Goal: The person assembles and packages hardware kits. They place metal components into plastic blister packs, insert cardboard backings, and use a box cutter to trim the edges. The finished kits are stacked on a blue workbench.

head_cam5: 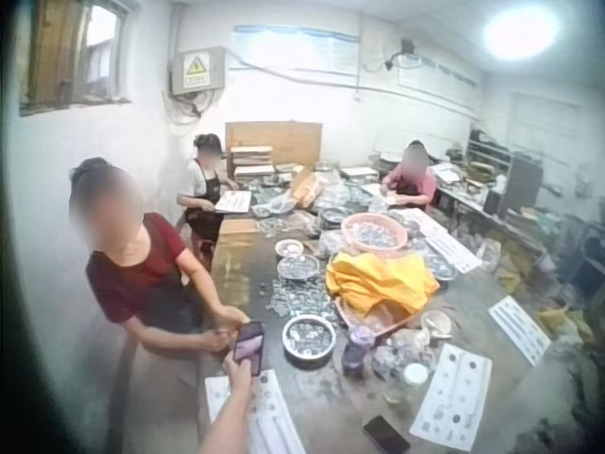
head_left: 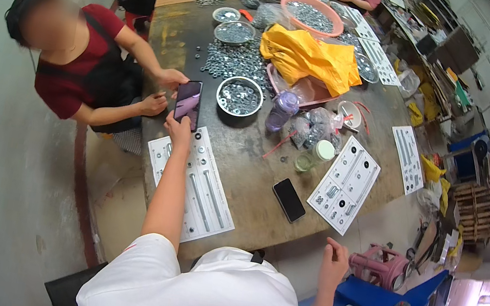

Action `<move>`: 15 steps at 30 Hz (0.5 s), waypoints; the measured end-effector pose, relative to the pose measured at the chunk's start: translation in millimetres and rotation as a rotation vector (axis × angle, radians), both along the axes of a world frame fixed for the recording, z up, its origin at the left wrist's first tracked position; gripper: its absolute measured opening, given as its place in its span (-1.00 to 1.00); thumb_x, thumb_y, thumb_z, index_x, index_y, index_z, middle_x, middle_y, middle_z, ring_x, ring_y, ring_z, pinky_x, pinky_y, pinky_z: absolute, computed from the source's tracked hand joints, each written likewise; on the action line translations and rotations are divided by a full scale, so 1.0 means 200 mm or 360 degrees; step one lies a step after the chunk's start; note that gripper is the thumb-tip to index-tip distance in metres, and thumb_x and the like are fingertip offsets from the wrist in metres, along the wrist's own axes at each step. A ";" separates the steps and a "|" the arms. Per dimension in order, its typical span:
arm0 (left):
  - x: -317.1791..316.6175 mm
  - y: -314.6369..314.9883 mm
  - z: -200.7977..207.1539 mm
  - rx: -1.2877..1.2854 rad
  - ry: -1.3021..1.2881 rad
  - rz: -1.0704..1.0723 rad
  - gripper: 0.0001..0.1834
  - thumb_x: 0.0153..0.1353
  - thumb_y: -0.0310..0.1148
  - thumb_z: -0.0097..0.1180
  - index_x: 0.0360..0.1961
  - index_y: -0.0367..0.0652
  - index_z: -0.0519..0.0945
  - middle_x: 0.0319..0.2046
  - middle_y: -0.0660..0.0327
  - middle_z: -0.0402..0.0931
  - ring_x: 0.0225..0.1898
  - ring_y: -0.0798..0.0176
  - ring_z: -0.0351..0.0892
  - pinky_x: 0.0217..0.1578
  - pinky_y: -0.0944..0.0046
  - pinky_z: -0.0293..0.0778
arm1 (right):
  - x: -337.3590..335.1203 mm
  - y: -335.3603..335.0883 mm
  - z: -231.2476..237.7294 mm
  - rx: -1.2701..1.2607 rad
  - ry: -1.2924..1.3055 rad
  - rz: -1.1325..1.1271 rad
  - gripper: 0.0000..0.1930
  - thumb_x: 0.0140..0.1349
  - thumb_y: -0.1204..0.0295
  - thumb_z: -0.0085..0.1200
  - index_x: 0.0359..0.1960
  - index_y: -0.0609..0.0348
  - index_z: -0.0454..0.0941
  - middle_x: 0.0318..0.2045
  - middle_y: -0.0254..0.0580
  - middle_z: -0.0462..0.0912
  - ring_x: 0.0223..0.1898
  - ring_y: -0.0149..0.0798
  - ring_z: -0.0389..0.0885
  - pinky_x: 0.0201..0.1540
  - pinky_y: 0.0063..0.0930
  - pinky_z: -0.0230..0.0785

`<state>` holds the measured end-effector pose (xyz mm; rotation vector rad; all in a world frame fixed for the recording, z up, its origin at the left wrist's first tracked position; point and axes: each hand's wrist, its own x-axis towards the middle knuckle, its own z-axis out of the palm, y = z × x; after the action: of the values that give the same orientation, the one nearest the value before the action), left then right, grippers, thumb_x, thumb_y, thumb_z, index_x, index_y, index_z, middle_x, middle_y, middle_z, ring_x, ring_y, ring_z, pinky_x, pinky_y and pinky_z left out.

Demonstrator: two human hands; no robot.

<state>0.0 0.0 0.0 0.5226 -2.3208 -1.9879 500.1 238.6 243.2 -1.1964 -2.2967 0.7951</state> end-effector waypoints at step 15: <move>-0.10 0.69 0.16 0.0920 -0.0210 0.0063 -0.43 0.43 0.03 -0.06 -0.17 -0.41 0.56 -0.24 -0.06 0.64 -0.25 0.06 0.66 -0.21 0.18 0.65 | 0.56 0.14 -0.41 -0.0303 -0.0157 -0.0471 -0.78 0.41 0.30 0.08 -0.10 0.03 0.75 -0.11 -0.12 0.66 -0.02 0.00 0.66 0.06 -0.11 0.53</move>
<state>-20.9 137.6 32.5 0.7319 -1.7409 -2.6705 611.3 266.9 161.6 -1.6474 -2.0836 0.8733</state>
